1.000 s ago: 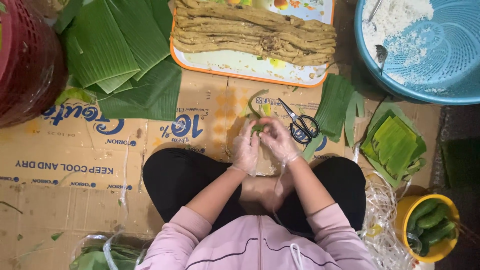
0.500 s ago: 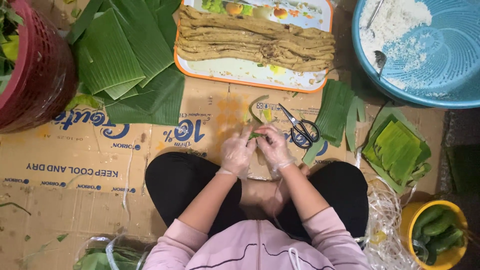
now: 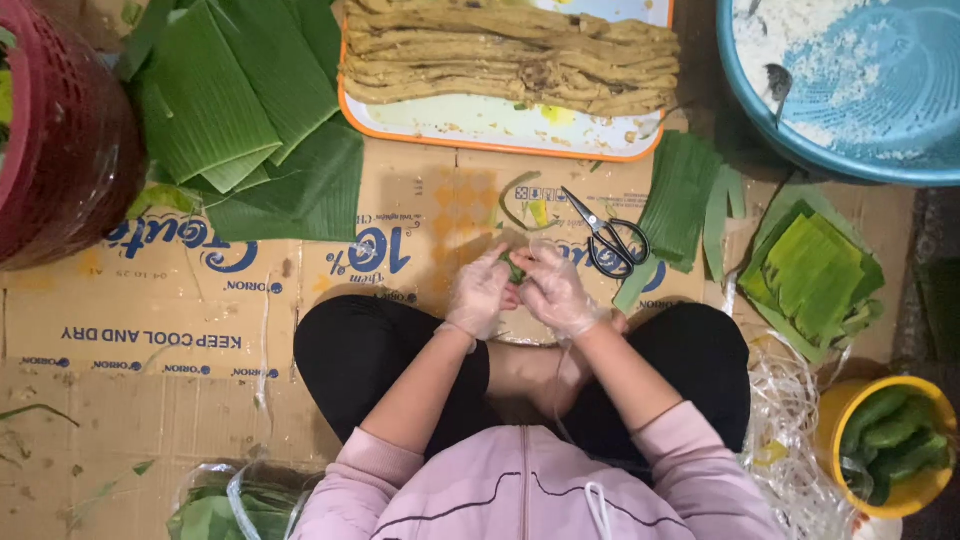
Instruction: Wrap traditional cakes using banana leaves and rice flour filling.
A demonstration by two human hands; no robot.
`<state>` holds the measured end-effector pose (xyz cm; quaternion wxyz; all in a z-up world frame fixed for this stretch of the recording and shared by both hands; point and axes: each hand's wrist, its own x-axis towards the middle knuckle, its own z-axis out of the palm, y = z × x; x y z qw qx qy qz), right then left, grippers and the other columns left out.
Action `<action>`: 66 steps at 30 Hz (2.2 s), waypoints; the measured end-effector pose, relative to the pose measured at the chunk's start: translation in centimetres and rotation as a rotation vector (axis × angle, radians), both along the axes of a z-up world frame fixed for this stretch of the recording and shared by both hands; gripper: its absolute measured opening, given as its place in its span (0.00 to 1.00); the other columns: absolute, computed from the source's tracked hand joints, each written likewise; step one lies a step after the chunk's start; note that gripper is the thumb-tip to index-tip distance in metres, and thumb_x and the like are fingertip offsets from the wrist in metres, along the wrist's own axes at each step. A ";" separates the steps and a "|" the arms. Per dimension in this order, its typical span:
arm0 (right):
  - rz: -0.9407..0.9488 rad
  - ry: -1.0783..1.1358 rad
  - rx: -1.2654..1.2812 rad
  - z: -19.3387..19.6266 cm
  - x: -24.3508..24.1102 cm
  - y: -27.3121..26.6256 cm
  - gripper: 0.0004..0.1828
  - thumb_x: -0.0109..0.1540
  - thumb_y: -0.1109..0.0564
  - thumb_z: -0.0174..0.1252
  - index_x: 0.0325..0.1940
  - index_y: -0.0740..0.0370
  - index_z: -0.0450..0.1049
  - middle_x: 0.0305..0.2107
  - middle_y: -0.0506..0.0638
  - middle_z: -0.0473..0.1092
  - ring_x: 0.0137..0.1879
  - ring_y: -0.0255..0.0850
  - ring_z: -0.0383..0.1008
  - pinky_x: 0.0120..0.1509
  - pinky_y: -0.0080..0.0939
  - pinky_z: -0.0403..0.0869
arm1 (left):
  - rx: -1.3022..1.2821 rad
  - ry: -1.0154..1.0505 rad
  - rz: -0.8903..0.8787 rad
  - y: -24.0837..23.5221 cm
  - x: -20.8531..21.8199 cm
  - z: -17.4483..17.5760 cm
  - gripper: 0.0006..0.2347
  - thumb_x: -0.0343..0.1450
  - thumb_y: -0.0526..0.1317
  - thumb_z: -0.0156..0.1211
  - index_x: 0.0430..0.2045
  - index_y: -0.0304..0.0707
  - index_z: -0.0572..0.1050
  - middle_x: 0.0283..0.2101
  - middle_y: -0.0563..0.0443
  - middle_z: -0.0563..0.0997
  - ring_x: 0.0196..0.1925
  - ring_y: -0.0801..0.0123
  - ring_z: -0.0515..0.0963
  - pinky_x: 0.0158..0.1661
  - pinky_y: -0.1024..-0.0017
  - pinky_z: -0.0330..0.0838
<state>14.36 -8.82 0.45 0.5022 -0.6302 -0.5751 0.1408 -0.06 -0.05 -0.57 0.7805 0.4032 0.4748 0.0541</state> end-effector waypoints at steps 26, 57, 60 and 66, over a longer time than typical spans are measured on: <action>-1.047 0.194 -0.884 -5.9 24.5 -5.8 0.23 0.48 0.34 0.77 0.32 0.51 0.82 0.33 0.53 0.80 0.49 0.53 0.80 0.51 0.54 0.77 | 0.022 -0.026 0.185 -0.6 -1.6 2.2 0.24 0.73 0.35 0.62 0.66 0.53 0.69 0.33 0.24 0.84 0.29 0.50 0.87 0.30 0.62 0.85; -0.240 0.794 -0.519 7.9 -1.5 2.1 0.10 0.59 0.59 0.69 0.44 0.59 0.78 0.29 0.47 0.72 0.35 0.33 0.68 0.38 0.32 0.71 | 0.502 -0.447 0.128 -2.2 -1.5 -0.5 0.24 0.70 0.34 0.68 0.63 0.37 0.72 0.66 0.42 0.73 0.70 0.61 0.66 0.71 0.57 0.56; -0.194 0.702 -0.408 4.9 -1.1 1.4 0.10 0.59 0.60 0.70 0.44 0.59 0.82 0.35 0.47 0.76 0.44 0.31 0.72 0.50 0.34 0.74 | 0.327 -0.501 0.237 -1.6 -2.2 0.1 0.21 0.71 0.38 0.67 0.60 0.35 0.74 0.63 0.47 0.76 0.68 0.67 0.70 0.72 0.62 0.56; -0.140 0.641 -0.285 3.0 -1.0 0.9 0.12 0.59 0.62 0.70 0.46 0.63 0.83 0.42 0.51 0.72 0.52 0.39 0.71 0.61 0.42 0.72 | 0.542 -0.418 0.044 0.2 -3.1 -1.3 0.16 0.71 0.33 0.67 0.54 0.37 0.80 0.59 0.39 0.80 0.64 0.57 0.76 0.66 0.62 0.66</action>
